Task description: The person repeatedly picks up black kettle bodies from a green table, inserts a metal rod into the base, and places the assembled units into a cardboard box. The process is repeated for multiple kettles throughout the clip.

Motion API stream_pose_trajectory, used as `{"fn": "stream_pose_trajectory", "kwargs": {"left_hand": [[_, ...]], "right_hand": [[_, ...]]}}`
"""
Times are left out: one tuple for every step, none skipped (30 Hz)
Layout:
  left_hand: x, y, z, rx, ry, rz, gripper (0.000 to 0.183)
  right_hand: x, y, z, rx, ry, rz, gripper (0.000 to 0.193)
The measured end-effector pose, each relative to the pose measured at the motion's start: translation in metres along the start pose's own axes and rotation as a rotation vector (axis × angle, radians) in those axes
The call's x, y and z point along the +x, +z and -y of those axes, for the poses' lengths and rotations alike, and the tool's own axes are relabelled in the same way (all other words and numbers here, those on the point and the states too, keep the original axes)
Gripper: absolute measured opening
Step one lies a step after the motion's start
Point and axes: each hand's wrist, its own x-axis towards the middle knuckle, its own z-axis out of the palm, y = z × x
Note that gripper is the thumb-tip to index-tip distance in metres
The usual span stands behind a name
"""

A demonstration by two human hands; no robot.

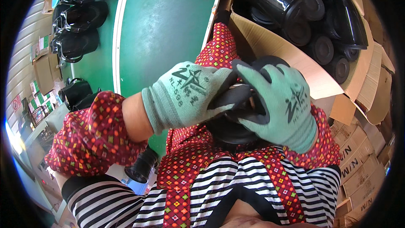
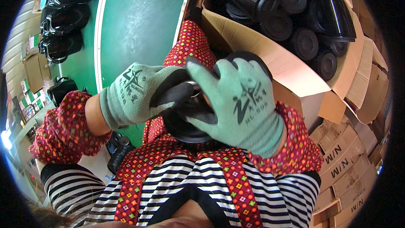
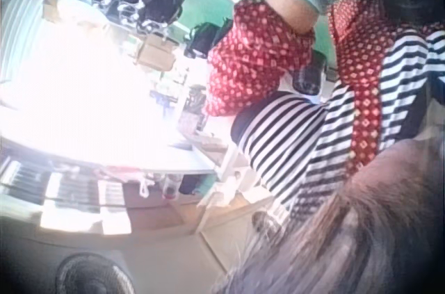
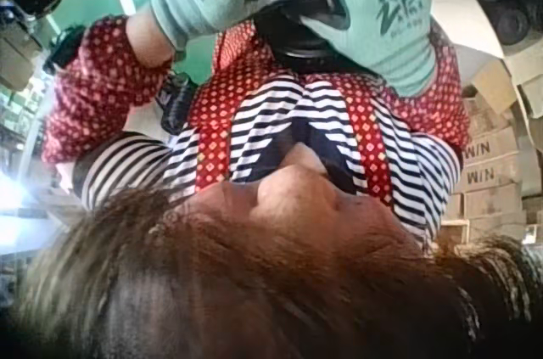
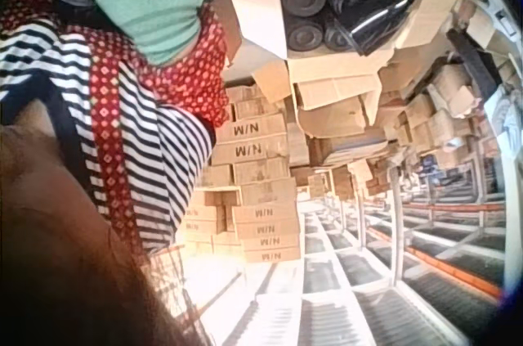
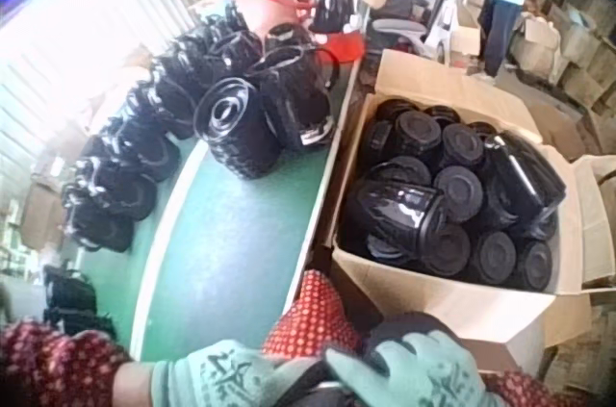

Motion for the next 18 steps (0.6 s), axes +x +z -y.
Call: {"fn": "stream_pose_trajectory", "kwargs": {"left_hand": [[0.021, -0.010, 0.016, 0.026, 0.099, 0.030, 0.055], [0.024, -0.008, 0.023, 0.029, 0.147, 0.011, 0.053], [0.029, -0.005, 0.030, 0.033, 0.198, -0.004, 0.052], [0.035, -0.004, 0.036, 0.016, 0.215, 0.009, 0.049], [0.041, -0.004, 0.042, 0.002, 0.235, 0.019, 0.047], [0.048, -0.002, 0.047, -0.004, 0.259, 0.031, 0.044], [0.058, 0.003, 0.056, 0.003, 0.330, 0.024, 0.050], [0.064, 0.006, 0.064, 0.003, 0.381, -0.005, 0.050], [0.054, 0.012, 0.065, -0.005, 0.398, -0.082, 0.051], [0.043, 0.023, 0.072, -0.013, 0.412, -0.159, 0.052], [0.051, 0.018, 0.073, 0.009, 0.443, -0.174, 0.053], [0.056, 0.016, 0.069, -0.011, 0.459, -0.152, 0.051], [0.058, 0.015, 0.070, 0.028, 0.462, -0.161, 0.050], [0.057, 0.018, 0.069, 0.061, 0.462, -0.185, 0.051], [0.055, 0.014, 0.064, 0.079, 0.441, -0.209, 0.047], [0.050, 0.011, 0.057, 0.094, 0.416, -0.237, 0.043], [0.043, 0.009, 0.052, 0.109, 0.382, -0.267, 0.040], [0.036, 0.012, 0.050, 0.071, 0.360, -0.377, 0.037]], "right_hand": [[-0.003, 0.000, 0.000, -0.037, 0.079, -0.027, 0.070], [-0.006, -0.003, 0.004, -0.055, 0.089, -0.016, 0.068], [-0.006, -0.006, 0.006, -0.059, 0.117, 0.002, 0.063], [-0.007, -0.008, 0.007, -0.071, 0.144, 0.036, 0.066], [-0.007, -0.011, 0.008, -0.087, 0.171, 0.067, 0.069], [-0.009, -0.013, 0.010, -0.104, 0.199, 0.090, 0.072], [-0.012, -0.014, 0.013, -0.161, 0.207, 0.068, 0.069], [-0.010, -0.015, 0.017, -0.180, 0.239, 0.101, 0.068], [-0.006, -0.018, 0.025, -0.206, 0.216, 0.152, 0.068], [-0.003, -0.021, 0.032, -0.232, 0.192, 0.206, 0.068], [-0.004, -0.019, 0.031, -0.260, 0.214, 0.168, 0.067], [-0.008, -0.019, 0.029, -0.218, 0.237, 0.152, 0.068], [-0.009, -0.017, 0.028, -0.233, 0.211, 0.065, 0.062], [-0.011, -0.014, 0.026, -0.255, 0.172, -0.013, 0.057], [-0.011, -0.007, 0.019, -0.215, 0.132, -0.117, 0.058], [-0.013, -0.010, 0.022, -0.211, 0.168, -0.063, 0.056], [-0.015, -0.010, 0.019, -0.200, 0.067, -0.185, 0.057], [-0.017, -0.011, 0.016, -0.185, -0.039, -0.302, 0.058]]}}
